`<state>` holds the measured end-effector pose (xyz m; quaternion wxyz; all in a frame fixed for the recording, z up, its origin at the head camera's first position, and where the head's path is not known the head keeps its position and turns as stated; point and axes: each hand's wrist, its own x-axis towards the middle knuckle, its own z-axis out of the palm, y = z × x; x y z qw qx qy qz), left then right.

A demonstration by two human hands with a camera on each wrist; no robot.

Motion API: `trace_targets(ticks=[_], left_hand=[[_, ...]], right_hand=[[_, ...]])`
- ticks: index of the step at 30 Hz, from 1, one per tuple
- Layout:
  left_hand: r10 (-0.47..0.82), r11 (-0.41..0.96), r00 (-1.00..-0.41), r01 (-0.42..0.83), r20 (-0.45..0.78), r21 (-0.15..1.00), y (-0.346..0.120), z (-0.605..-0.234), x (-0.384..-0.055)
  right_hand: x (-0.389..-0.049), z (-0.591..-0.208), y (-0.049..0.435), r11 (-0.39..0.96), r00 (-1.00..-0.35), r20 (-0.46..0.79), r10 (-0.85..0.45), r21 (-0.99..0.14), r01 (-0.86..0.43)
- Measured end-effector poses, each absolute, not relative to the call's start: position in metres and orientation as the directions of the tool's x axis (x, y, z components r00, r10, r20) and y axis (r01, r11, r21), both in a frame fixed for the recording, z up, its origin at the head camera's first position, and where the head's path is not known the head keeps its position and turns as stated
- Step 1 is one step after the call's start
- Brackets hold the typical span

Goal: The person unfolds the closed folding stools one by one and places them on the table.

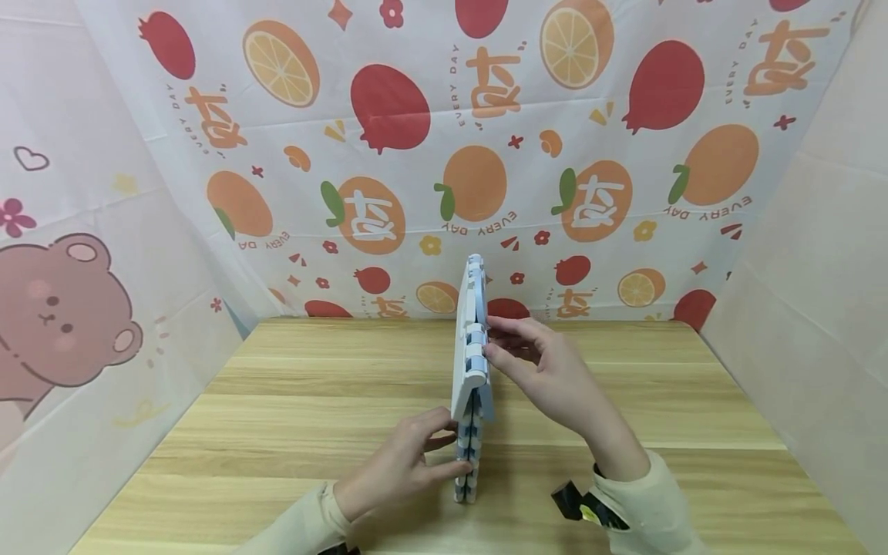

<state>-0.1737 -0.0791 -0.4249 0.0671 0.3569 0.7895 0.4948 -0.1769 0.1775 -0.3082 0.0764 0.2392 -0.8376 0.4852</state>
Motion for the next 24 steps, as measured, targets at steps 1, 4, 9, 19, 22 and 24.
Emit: trace_targets(ticks=[1,4,9,19,22,24], left_hand=[[0.629,0.252,-0.737,0.495,0.248,0.831,-0.079,-0.425,-0.173],[0.624,0.247,-0.74,0.493,0.252,0.835,-0.08,-0.426,-0.173],[0.622,0.255,-0.736,0.514,0.268,0.819,-0.081,-0.426,-0.172],[0.635,0.3,-0.711,0.587,0.302,0.752,-0.08,-0.424,-0.172],[0.641,0.322,-0.7,0.617,0.315,0.718,-0.08,-0.425,-0.172],[0.643,0.328,-0.695,0.629,0.321,0.705,-0.08,-0.425,-0.172]], right_hand=[[-0.177,-0.311,0.178,0.405,-0.869,0.359,-0.34,-0.778,-0.479],[-0.176,-0.324,0.182,0.401,-0.856,0.338,-0.392,-0.774,-0.489],[-0.171,-0.349,0.192,0.463,-0.847,0.229,-0.479,-0.754,-0.466],[-0.17,-0.381,0.188,0.443,-0.785,0.215,-0.581,-0.726,-0.527],[-0.171,-0.383,0.183,0.429,-0.783,0.225,-0.58,-0.732,-0.529],[-0.17,-0.384,0.182,0.431,-0.788,0.222,-0.574,-0.736,-0.522]])
